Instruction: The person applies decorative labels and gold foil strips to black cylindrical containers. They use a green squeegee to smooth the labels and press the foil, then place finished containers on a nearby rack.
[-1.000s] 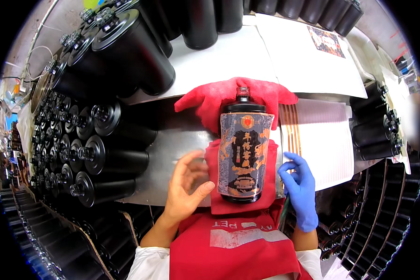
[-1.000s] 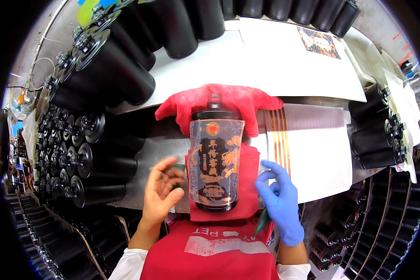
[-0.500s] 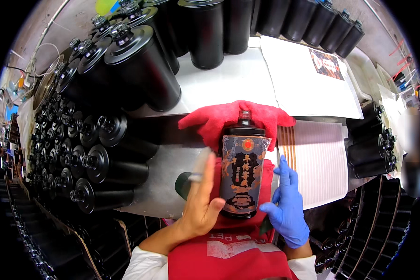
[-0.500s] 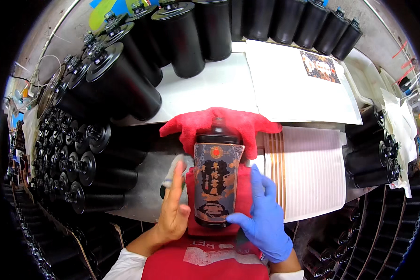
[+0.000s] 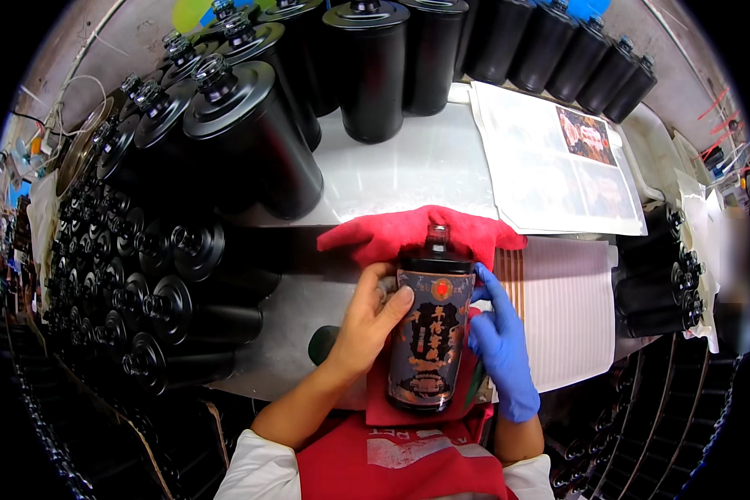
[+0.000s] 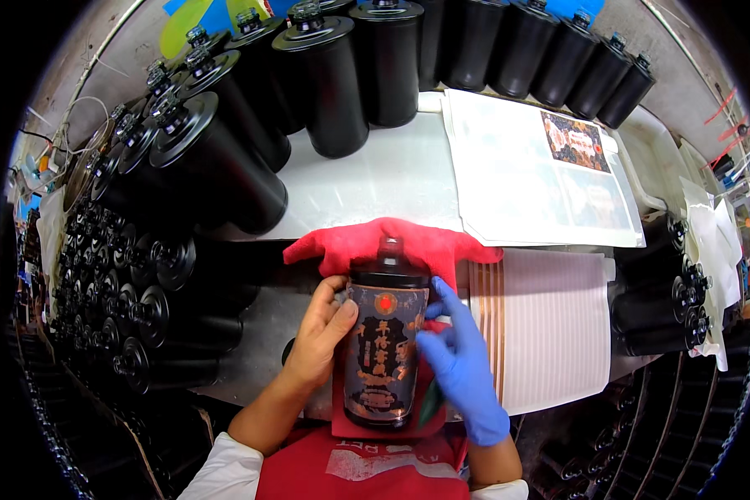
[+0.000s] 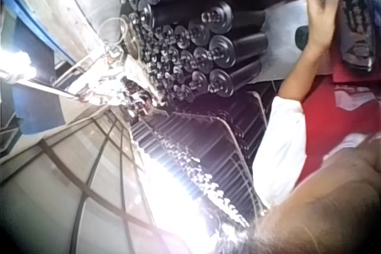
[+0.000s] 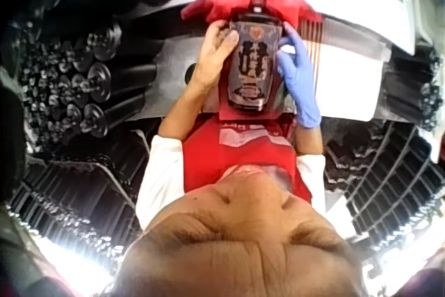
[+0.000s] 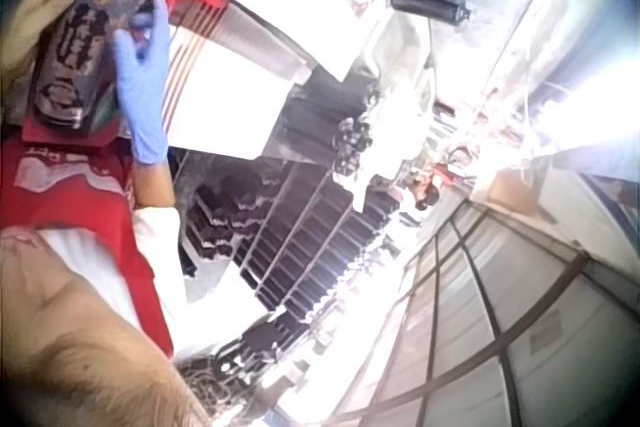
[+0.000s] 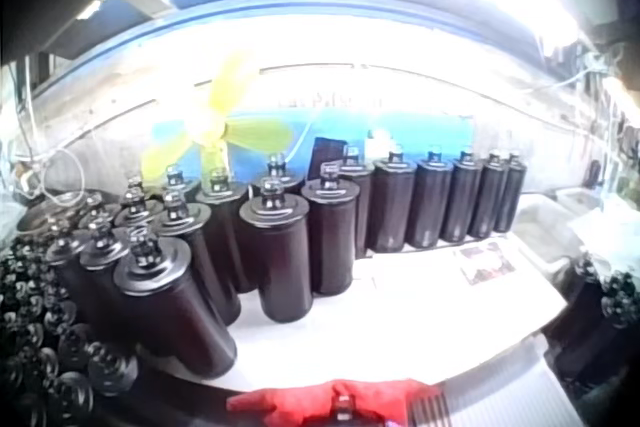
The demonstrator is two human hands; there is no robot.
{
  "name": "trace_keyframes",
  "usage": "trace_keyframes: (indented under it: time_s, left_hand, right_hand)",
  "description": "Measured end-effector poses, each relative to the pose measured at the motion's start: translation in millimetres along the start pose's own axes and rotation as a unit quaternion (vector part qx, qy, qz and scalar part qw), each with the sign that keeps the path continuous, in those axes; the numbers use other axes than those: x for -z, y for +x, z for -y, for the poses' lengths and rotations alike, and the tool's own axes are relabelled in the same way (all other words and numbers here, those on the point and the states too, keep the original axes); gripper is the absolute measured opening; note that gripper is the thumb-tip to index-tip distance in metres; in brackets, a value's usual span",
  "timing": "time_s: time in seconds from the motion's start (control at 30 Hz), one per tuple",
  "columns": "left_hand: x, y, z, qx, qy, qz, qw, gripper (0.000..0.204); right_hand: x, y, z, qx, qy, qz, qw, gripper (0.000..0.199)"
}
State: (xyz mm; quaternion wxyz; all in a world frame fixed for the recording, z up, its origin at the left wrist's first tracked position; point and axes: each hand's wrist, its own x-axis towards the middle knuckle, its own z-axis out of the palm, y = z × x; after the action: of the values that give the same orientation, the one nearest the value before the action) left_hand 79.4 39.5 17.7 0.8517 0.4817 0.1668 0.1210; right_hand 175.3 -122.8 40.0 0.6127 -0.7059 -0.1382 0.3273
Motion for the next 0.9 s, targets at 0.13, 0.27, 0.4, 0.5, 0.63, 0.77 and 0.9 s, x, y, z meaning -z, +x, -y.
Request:
trace_keyframes:
  time_s: [0.13,0.27,0.4,0.5,0.63,0.77,0.9]
  left_hand:
    - [-1,12,7,-0.018,-0.007,-0.022,1.000,0.031]
    - [1,24,18,-0.058,0.048,-0.074,0.994,0.028]
    - [3,25,27,-0.126,0.108,-0.117,0.979,0.031]
    - [2,21,25,-0.111,0.124,-0.090,0.982,0.031]
    - [-2,19,26,-0.083,0.071,-0.101,0.989,0.028]
    - [-1,6,27,-0.113,0.125,-0.149,0.974,0.025]
    - [-3,-20,3,-0.274,0.325,-0.082,0.902,0.047]
  right_hand:
    - [-12,21,-3,-0.002,0.122,-0.008,0.993,0.049]
    - [-20,26,-17,0.029,0.201,-0.053,0.978,0.042]
    - [-16,28,-15,-0.018,0.194,-0.040,0.980,0.036]
    - [-23,27,-14,0.004,0.195,-0.057,0.979,0.031]
    - [-21,35,-26,0.031,0.182,-0.085,0.979,0.026]
    - [-9,28,-9,0.015,0.106,-0.089,0.990,0.026]
    - [-15,-15,8,0.125,-0.121,-0.083,0.981,0.047]
